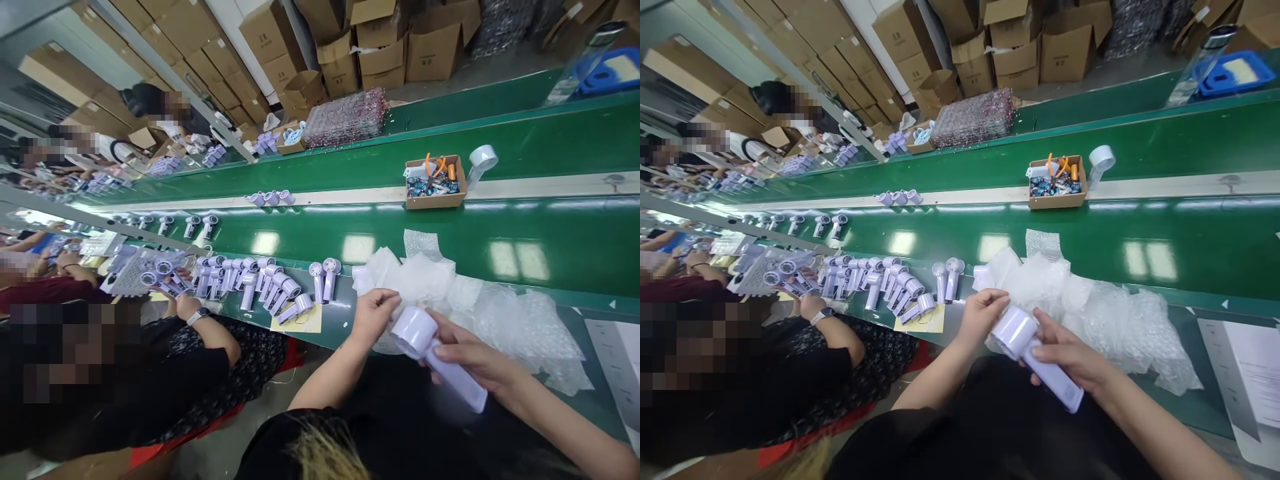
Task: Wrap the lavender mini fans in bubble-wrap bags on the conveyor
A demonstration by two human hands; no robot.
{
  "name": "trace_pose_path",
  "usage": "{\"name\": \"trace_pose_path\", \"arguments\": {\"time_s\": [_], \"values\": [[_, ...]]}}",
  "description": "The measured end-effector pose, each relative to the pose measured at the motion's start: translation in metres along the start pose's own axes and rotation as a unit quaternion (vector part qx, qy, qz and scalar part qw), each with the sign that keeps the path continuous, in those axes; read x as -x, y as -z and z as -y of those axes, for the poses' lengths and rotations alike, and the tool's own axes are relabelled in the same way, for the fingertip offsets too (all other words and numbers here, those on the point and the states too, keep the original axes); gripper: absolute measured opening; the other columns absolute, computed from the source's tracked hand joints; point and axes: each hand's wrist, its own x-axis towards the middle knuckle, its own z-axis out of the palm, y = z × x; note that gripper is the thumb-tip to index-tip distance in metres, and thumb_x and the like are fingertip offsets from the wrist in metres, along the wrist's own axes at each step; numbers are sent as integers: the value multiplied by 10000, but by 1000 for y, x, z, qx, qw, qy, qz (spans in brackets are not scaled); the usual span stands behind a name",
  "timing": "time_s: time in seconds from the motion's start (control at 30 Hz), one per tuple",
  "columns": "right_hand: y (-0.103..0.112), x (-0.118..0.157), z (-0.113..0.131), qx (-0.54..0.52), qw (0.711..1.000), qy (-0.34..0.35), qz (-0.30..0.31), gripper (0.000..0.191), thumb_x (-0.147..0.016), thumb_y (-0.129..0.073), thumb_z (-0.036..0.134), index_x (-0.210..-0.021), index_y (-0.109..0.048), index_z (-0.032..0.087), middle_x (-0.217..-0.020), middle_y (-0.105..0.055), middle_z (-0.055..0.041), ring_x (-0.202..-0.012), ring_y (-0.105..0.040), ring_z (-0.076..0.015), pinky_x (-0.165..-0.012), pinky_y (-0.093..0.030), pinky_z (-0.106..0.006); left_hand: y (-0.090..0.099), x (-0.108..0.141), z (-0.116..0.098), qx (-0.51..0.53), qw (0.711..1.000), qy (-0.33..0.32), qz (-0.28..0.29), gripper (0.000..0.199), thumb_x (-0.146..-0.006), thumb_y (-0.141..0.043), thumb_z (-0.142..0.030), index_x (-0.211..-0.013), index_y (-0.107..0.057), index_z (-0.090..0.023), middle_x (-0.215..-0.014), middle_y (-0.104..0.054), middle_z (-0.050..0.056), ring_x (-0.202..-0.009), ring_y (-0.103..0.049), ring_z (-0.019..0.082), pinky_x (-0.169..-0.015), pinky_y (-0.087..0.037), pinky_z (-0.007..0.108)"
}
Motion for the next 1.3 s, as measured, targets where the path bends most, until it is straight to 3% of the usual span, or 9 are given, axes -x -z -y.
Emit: {"name": "trace_pose_path", "arguments": {"time_s": [0.13,0.27,0.43,0.53,0.7,0.93,1.13,1.23,1.3], "values": [[-4,-5,2,60,998,-15,25,482,-685,-723,266,-1131,-549,204,-900,-594,-42,-717,-587,-149,-587,-537,-288,-17,18,-13,194,980,35,21,222,-705,-672,-330,-813,-652,-137,-607,-565,-16,-512,-467,79,-520,-382,213],[-1,8,2,103,990,5,-92,344,-692,-729,292,-989,-570,222,-935,-580,-14,-701,-573,-132,-610,-554,-305,-18,33,-20,7,988,-156,-10,85,-784,-587,-223,-770,-628,-151,-665,-565,5,-622,-505,103,-616,-413,235],[-15,31,-3,80,984,53,-153,430,-710,-720,308,-1091,-524,278,-1155,-570,-25,-674,-570,-120,-548,-560,-307,-13,48,-28,-258,821,-510,15,189,-800,-460,-97,-829,-635,-165,-648,-513,33,-633,-472,146,-587,-408,265],[-19,40,-10,59,972,83,-214,468,-680,-740,323,-1096,-530,280,-1139,-586,-20,-709,-593,-144,-538,-561,-308,-14,54,-21,-328,741,-586,4,269,-773,-429,-60,-901,-644,-159,-649,-503,47,-651,-479,168,-592,-427,288],[-8,36,-11,26,946,131,-295,440,-680,-718,275,-1069,-514,288,-881,-653,25,-685,-608,-138,-542,-502,-220,-45,65,-14,-336,755,-533,181,255,-826,-419,-199,-907,-660,-185,-659,-537,61,-660,-531,181,-610,-470,305],[17,61,-17,143,932,101,-317,211,-766,-607,443,-861,-524,273,-579,-569,58,-472,-499,-117,-434,-404,-204,-40,61,-15,-129,928,-252,242,458,-760,-655,-438,-1116,-567,-165,-992,-644,88,-750,-606,140,-705,-499,243],[37,108,-37,425,860,79,-273,295,-656,-681,500,-870,-699,297,-1204,-608,-63,-1157,-515,-339,-896,-491,-429,-50,72,18,-116,823,-296,470,149,-828,-586,-243,-948,-659,-193,-859,-688,38,-833,-632,139,-850,-463,217],[30,107,-27,453,866,72,-201,478,-639,-719,433,-1104,-646,346,-1399,-458,-34,-1282,-398,-348,-968,-446,-465,-59,70,14,-97,782,-346,508,136,-826,-550,-177,-881,-666,-218,-919,-688,28,-934,-625,154,-920,-437,227],[22,96,-13,468,852,72,-223,529,-630,-727,433,-1140,-623,338,-1313,-545,-50,-1180,-505,-351,-922,-479,-463,-46,66,10,-87,796,-354,484,160,-816,-552,-182,-905,-670,-243,-914,-686,18,-919,-626,154,-899,-455,228]]}}
